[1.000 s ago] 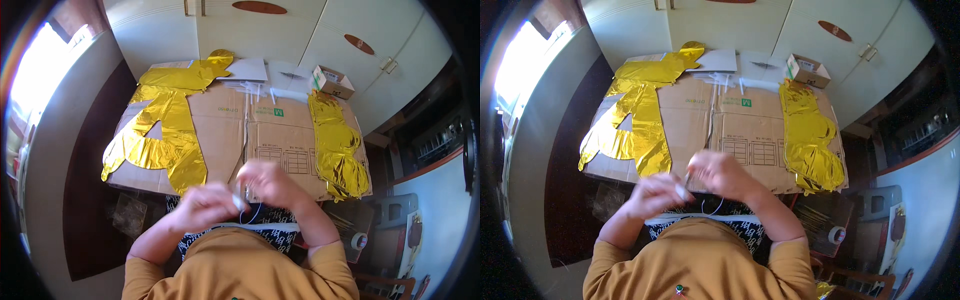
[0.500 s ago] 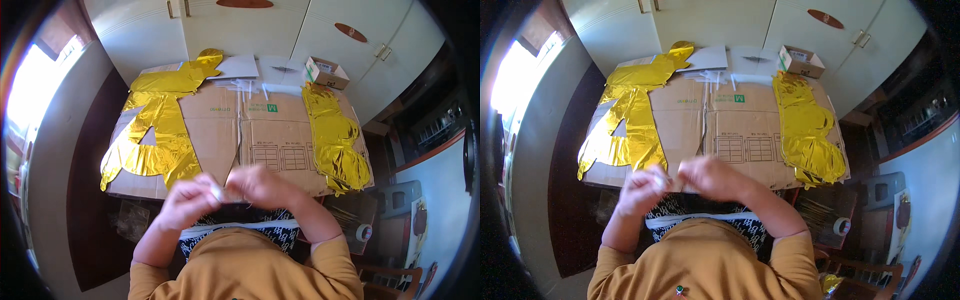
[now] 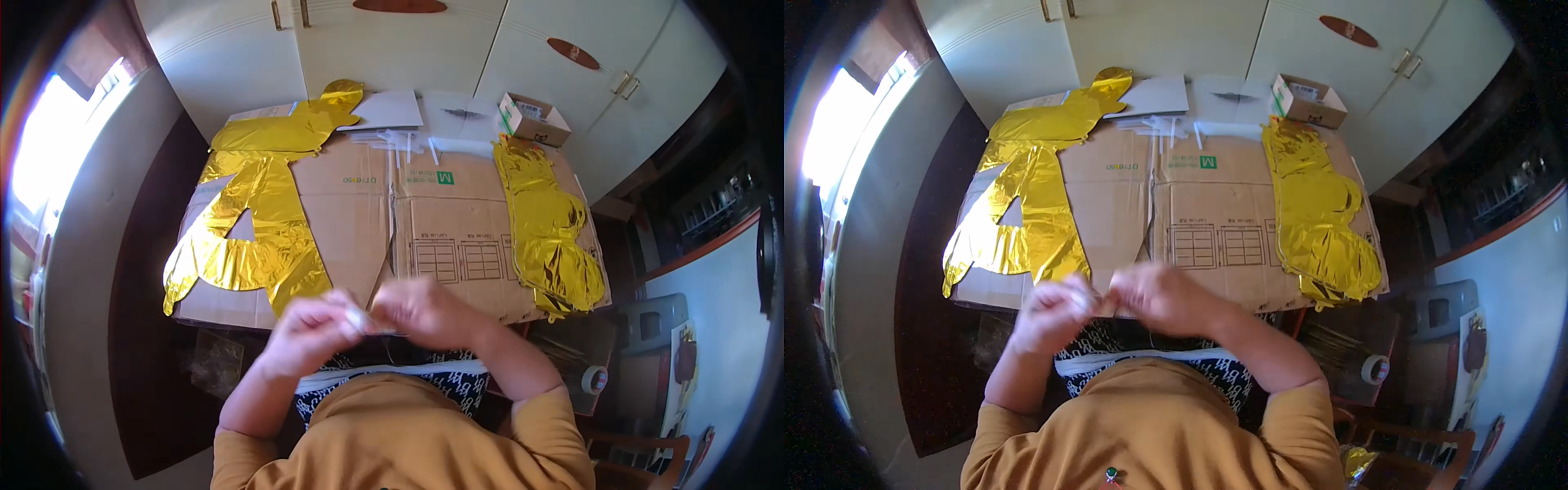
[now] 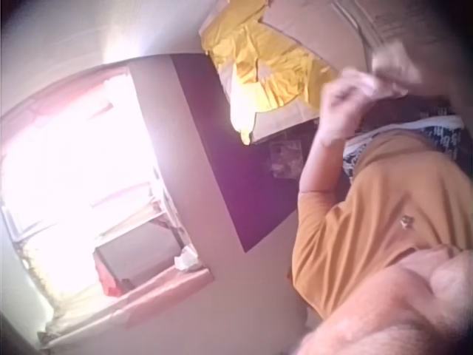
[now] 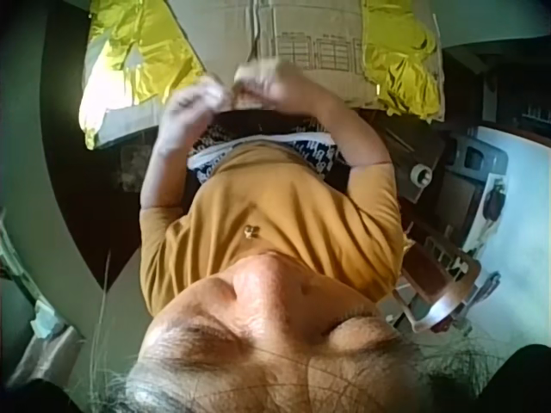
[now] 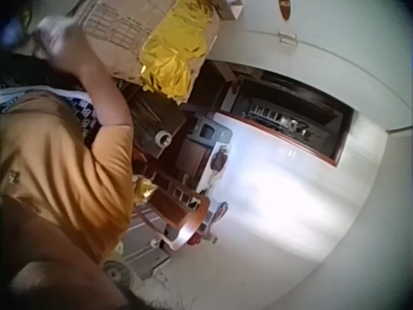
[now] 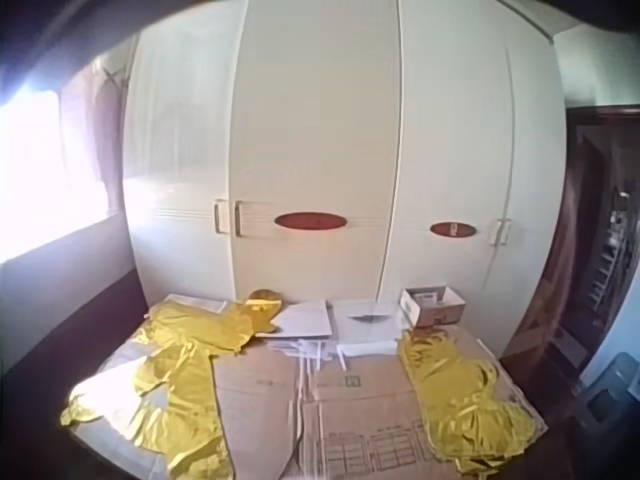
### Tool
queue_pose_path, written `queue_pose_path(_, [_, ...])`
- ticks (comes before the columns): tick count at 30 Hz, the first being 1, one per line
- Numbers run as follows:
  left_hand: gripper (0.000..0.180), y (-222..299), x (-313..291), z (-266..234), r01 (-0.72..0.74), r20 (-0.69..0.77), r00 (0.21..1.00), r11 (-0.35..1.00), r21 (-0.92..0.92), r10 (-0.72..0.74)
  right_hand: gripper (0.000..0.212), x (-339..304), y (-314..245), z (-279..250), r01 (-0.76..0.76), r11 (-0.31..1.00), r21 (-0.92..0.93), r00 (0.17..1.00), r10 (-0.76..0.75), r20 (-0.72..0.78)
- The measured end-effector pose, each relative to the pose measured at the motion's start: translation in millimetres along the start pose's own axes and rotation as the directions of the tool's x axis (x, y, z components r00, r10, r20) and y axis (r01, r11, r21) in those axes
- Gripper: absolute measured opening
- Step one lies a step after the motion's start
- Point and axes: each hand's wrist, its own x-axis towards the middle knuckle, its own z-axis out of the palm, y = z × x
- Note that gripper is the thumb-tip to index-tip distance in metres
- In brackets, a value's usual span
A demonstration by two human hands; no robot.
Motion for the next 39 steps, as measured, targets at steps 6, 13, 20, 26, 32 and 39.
queue_pose_path(6, [0.011, 4.3, -2.7, 12.0, -0.062, 0.233, 0.972, 0.943, 0.327, -0.017, 0.016, 7.7, -18.5, -12.6, -0.084, 0.996, -0.008, 0.974, 0.08, -0.21])
queue_pose_path(13, [0.013, 6.9, -0.3, 10.9, 0.006, 0.19, 0.978, 0.931, 0.364, -0.081, 0.014, 5.6, -20.0, -16.5, -0.117, 0.99, 0.084, 0.962, 0.134, -0.238])
queue_pose_path(20, [0.012, -6.0, 0.9, 2.5, 0.048, 0.111, 0.99, 0.951, 0.306, -0.085, 0.014, 4.1, -17.0, -11.3, -0.05, 0.996, 0.078, 0.987, 0.061, -0.15])
queue_pose_path(26, [0.012, -4.9, 9.9, -2.3, -0.024, -0.044, 0.997, 0.84, 0.541, 0.056, 0.007, -2.7, -16.1, 7.9, 0.133, 0.99, 0.048, 0.99, -0.13, -0.062])
queue_pose_path(32, [0.012, 7.1, 10.7, -5.9, -0.06, -0.15, 0.976, 0.855, 0.514, 0.159, 0.011, -7.9, -10.2, 13.9, 0.053, 0.996, -0.067, 0.996, -0.048, 0.076])
queue_pose_path(39, [0.012, 3.4, 14.0, 8.0, 0.035, -0.157, 0.986, 0.992, -0.124, -0.054, 0.011, -13.9, -5.7, 4.7, -0.012, 0.998, -0.064, 1.0, 0.012, 0.001])
